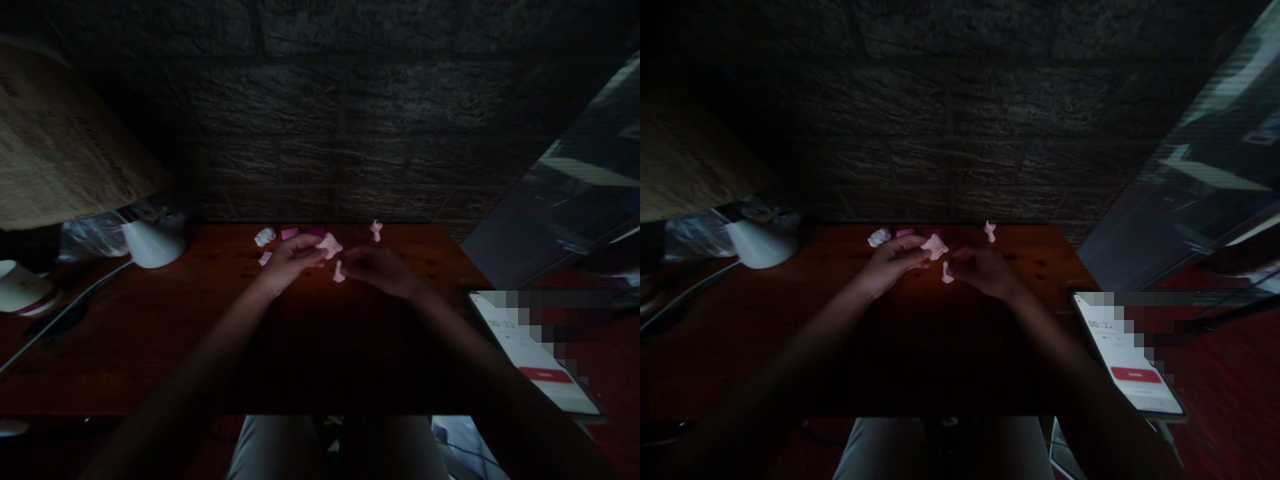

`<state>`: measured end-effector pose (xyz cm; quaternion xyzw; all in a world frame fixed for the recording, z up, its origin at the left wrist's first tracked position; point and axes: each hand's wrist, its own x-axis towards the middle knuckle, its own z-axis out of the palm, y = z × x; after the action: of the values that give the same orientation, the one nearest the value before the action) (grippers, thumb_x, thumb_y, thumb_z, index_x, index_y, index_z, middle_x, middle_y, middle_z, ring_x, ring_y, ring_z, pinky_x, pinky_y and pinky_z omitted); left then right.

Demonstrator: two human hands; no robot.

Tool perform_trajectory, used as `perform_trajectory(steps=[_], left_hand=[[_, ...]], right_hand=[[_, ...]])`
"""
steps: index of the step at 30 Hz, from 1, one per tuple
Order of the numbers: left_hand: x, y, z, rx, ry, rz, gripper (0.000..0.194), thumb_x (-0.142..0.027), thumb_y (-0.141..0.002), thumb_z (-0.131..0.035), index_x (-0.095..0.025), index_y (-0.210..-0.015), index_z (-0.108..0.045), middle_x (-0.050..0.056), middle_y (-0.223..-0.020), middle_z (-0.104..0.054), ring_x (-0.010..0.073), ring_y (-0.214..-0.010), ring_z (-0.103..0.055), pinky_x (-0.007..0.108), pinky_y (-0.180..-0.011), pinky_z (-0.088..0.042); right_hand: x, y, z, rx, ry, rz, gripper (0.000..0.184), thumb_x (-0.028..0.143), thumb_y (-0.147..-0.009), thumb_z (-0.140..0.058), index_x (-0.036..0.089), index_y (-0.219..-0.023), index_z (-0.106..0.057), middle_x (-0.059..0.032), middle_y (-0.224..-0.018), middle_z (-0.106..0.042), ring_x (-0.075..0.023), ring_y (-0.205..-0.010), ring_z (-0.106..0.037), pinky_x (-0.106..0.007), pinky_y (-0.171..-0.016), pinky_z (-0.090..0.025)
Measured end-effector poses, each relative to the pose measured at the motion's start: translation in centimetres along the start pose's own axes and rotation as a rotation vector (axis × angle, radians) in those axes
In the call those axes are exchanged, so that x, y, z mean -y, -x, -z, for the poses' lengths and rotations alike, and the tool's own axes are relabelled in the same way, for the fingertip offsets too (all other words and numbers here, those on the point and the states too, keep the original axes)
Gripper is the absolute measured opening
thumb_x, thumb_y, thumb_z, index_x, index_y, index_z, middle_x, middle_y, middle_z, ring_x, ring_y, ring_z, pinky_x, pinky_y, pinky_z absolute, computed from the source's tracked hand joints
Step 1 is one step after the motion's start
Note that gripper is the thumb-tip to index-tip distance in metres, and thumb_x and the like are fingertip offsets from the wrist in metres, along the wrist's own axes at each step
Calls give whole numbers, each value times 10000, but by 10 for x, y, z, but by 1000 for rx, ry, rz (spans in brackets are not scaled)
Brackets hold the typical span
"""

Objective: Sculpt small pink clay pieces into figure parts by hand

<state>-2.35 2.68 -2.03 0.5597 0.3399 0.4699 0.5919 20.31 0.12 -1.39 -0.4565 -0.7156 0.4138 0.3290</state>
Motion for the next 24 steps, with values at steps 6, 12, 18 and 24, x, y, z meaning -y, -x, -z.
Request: perform_trajectory(steps=[6,12,18,24], left_hand=[[3,0,-4,28,-109,-131,386,-259,-702,-858,-190,-996,-618,56,-1088,-743,191,-961,-721,313,-798,-591],[10,-2,-7,21,-213,-213,476,-240,-679,-880,-175,-1077,-628,84,-1139,-746,221,-1020,-717,409,-945,-564],[10,0,-7,61,-139,-133,604,-247,-720,-865,-183,-1267,-616,90,-1106,-776,253,-1072,-724,461,-989,-550],[9,0,-6,95,-189,-112,468,-260,-738,-853,-162,-1168,-695,113,-1158,-777,261,-1080,-730,477,-1009,-546]], right_hand=[[4,0,2,-83,-161,24,391,485,-868,-698,183,-1116,-717,-68,-996,-767,-160,-751,-669,-324,-749,-551],[5,0,-5,-21,-182,111,355,433,-915,-661,176,-1157,-700,-85,-1066,-747,-161,-798,-669,-319,-771,-555],[-2,-1,-2,-2,-152,137,361,446,-922,-644,185,-1165,-696,-75,-1026,-750,-164,-789,-672,-324,-780,-563],[-7,-3,-1,-9,-131,132,356,476,-902,-651,188,-1107,-699,-68,-975,-742,-161,-755,-653,-324,-764,-551]])
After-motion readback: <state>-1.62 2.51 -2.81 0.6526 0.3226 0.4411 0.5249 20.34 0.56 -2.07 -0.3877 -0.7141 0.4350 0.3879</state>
